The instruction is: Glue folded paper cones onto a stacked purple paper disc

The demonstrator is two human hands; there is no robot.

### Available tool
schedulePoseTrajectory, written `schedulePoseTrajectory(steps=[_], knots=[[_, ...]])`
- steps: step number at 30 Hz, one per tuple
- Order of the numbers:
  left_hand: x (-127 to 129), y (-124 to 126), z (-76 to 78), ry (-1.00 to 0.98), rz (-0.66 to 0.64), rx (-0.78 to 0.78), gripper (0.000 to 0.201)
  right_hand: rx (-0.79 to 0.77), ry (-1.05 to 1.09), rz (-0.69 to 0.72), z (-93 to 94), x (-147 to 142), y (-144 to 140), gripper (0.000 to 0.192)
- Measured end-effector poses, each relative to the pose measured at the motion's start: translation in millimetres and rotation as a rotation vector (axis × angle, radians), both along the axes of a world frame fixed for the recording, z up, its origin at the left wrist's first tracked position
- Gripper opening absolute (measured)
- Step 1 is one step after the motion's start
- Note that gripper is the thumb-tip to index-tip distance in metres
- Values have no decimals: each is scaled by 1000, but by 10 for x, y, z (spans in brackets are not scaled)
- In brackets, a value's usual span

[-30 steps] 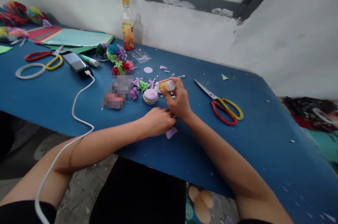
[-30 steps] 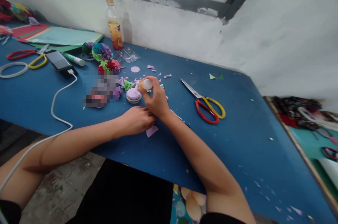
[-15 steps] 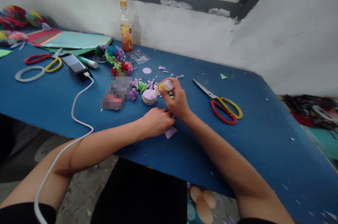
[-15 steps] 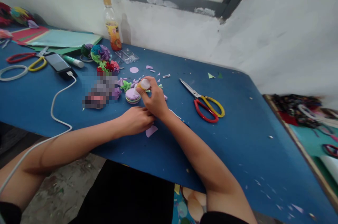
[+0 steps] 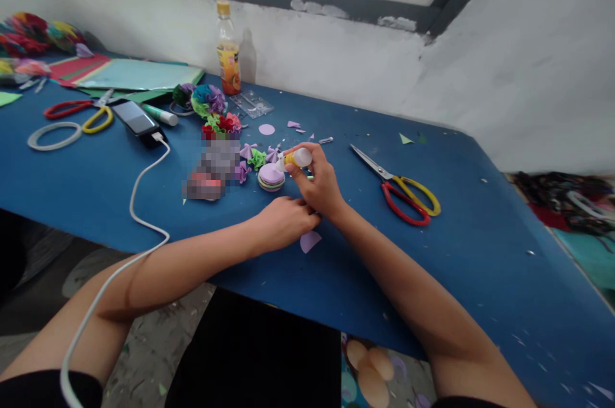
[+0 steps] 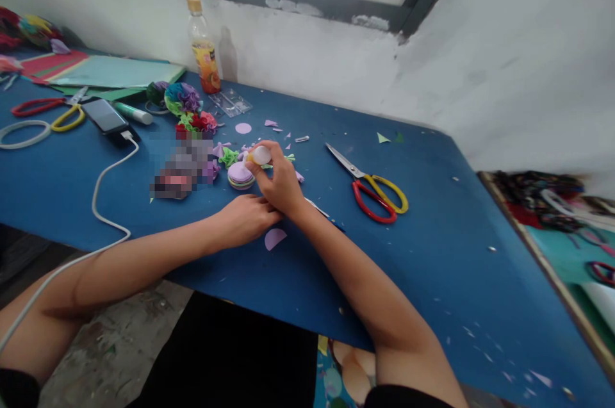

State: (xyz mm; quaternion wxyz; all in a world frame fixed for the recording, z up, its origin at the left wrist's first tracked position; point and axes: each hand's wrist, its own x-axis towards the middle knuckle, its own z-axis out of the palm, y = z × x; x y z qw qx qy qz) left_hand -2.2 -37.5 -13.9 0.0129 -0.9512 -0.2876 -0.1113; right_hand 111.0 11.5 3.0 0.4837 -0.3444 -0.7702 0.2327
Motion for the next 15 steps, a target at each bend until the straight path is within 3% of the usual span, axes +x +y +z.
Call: schedulePoseTrajectory(steps=[4,7,9,11,13,15], knots=[[-20,-18,67,1,-30,-23,15,-56,45,1,-12,7,21,22],[-57,-58,166,-47,-178,-26,16,-45,42,-55,-9,18,30,22],[-116,-76,260,-179,-300,16,19,-39,41,-50,-5,21,33,23],[-217,-58,374,-386,-323,103,21,-50,58,-24,-7,23,39,24],[-356,16,486,-603,-159,234,20,-64,72,-15,-20,22,51,25],[-507,142,569,-778,152,386,20,-79,88,-24,-42,20,67,25]])
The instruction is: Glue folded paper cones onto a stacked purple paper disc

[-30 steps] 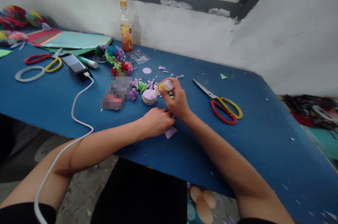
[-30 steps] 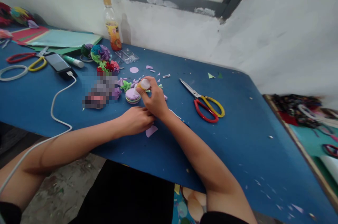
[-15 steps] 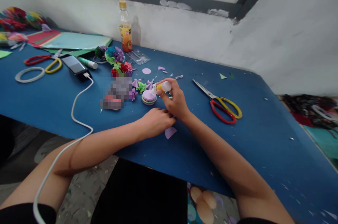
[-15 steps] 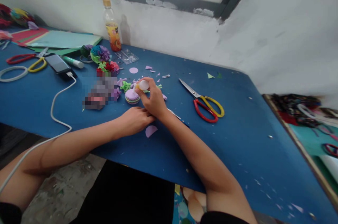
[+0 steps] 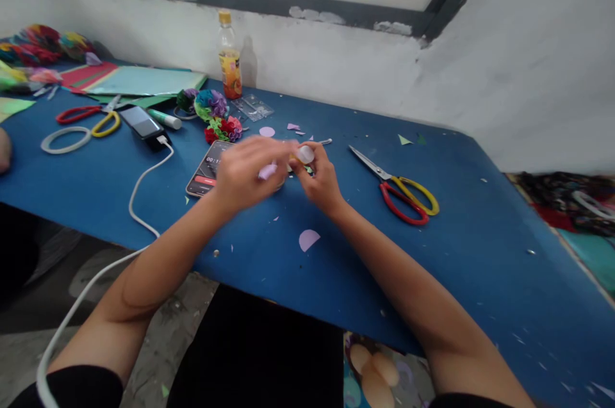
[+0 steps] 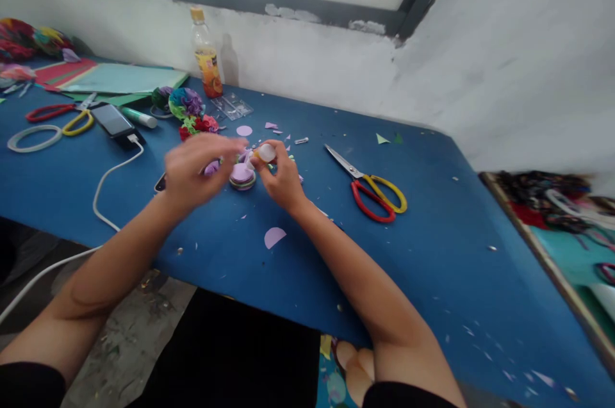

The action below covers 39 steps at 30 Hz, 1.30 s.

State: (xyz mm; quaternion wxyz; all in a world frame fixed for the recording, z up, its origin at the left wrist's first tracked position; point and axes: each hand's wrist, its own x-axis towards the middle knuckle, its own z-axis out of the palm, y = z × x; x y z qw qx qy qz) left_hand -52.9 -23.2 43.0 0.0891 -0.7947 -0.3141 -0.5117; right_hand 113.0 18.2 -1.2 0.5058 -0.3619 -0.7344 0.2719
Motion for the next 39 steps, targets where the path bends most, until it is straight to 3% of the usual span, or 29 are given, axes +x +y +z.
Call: schedulePoseTrajectory(steps=[2,4,12,16,24,30,39], knots=[[-122,145,28,-139,251,6,20,-15,20,-19,-28,-3,11,25],[-190,262,-7,-143,340,-30,19,-25,46,-36,-57,-6,14,25],[-230,271,-456,210,247,-94,30,43,52,-75,-99,11,-12,27],[-226,231,-584,288,232,-99,24,87,40,-67,-107,25,-6,28],[-167,152,-597,205,166,-270,23,105,42,-51,-129,22,14,27],[-156,141,-608,209,188,-377,24,94,39,-65,-143,22,31,30],[-150,132,-600,255,205,-432,22,39,134,-83,-140,17,28,28]])
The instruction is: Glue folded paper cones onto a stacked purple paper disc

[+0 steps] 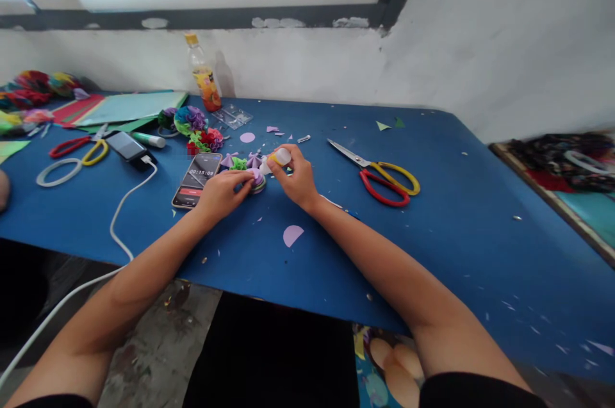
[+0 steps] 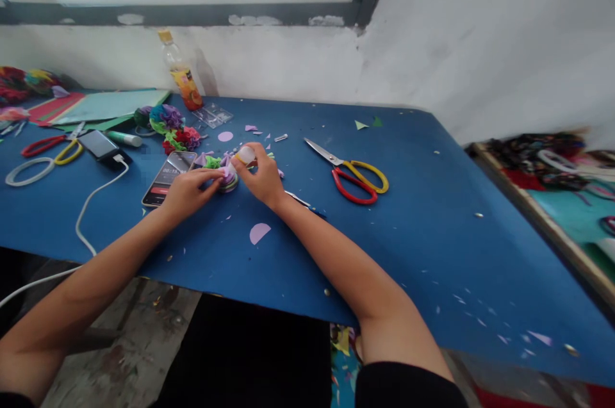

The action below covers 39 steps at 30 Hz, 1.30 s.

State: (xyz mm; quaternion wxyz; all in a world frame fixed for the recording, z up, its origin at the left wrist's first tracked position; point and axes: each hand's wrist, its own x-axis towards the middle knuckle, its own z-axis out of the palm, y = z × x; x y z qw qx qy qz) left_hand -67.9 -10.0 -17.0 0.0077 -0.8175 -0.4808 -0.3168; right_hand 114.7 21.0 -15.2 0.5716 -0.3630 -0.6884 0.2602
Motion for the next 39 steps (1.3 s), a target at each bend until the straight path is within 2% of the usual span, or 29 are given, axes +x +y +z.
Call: schedulePoseTrajectory(steps=[9,16,19,23,30,35,39], knots=[[31,8,-16,73,-49,89,25,-56,98,-59,-86,7,110,33],[76,-36,46,172,-50,150,28,-33,165,-123,-29,5,66,30],[89,-59,77,218,-44,141,28,-12,210,-168,-12,-3,64,31],[67,-65,95,228,-51,102,29,-57,283,-147,-27,-17,94,37],[-32,-17,87,54,-42,24,37,-148,359,-172,-71,15,156,43],[-32,-21,45,265,-130,-4,40,-163,399,-169,-71,22,175,44],[-7,-25,40,284,-147,-31,40,-158,387,-149,-66,18,167,43]])
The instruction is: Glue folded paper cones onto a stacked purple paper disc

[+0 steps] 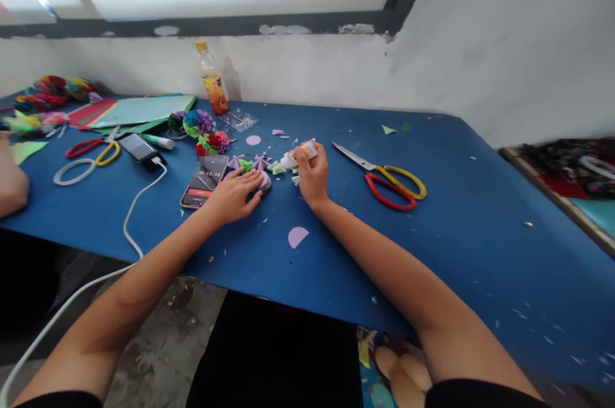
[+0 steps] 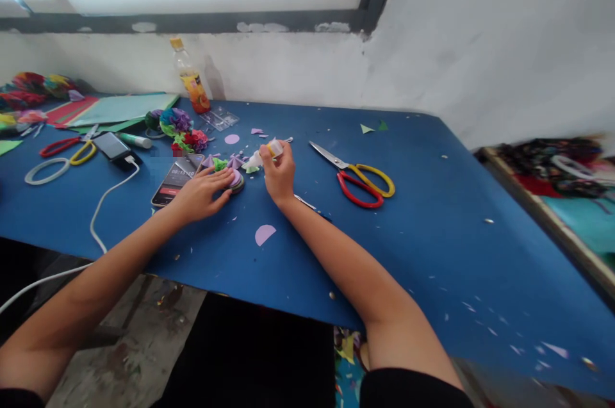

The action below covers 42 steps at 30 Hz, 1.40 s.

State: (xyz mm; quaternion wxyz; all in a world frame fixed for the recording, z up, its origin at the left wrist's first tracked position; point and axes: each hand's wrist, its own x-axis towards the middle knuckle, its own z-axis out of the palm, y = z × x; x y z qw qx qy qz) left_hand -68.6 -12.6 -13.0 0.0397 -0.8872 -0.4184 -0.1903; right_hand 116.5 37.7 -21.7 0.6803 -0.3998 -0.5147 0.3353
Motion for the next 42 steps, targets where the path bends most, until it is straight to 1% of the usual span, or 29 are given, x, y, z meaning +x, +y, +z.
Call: schedulePoseTrajectory(steps=[3,8,11,14,16,18,20,24,30,33,35,37,39,42], knots=[[15,2,27,-34,4,-17,40,11,-22,0,3,-4,-15,43],[27,8,55,-20,13,12,38,18,-7,11,-6,-18,-14,42],[21,11,9,-57,17,19,38,0,44,27,-30,-19,24,45],[13,12,-59,-108,37,18,39,-55,111,24,-52,-1,74,48],[13,15,-91,-123,34,37,44,-88,146,17,-60,18,102,48],[18,18,-106,-108,32,63,53,-89,154,13,-63,38,121,46],[25,18,-108,-57,32,54,57,-77,147,13,-65,50,126,45],[35,15,-99,37,45,3,58,-77,133,35,-71,42,107,44],[38,9,-103,50,69,14,58,-77,141,65,-46,10,65,45],[44,-4,-116,7,77,69,63,-68,145,74,-29,10,52,45],[50,-9,-123,-38,94,129,59,-64,150,74,-27,12,49,45],[54,-8,-121,-55,116,174,50,-66,153,77,-32,11,47,45],[56,2,-110,-40,128,189,43,-70,159,81,-39,5,42,45],[57,27,-87,-14,109,184,39,-64,173,85,-42,-7,31,44]])
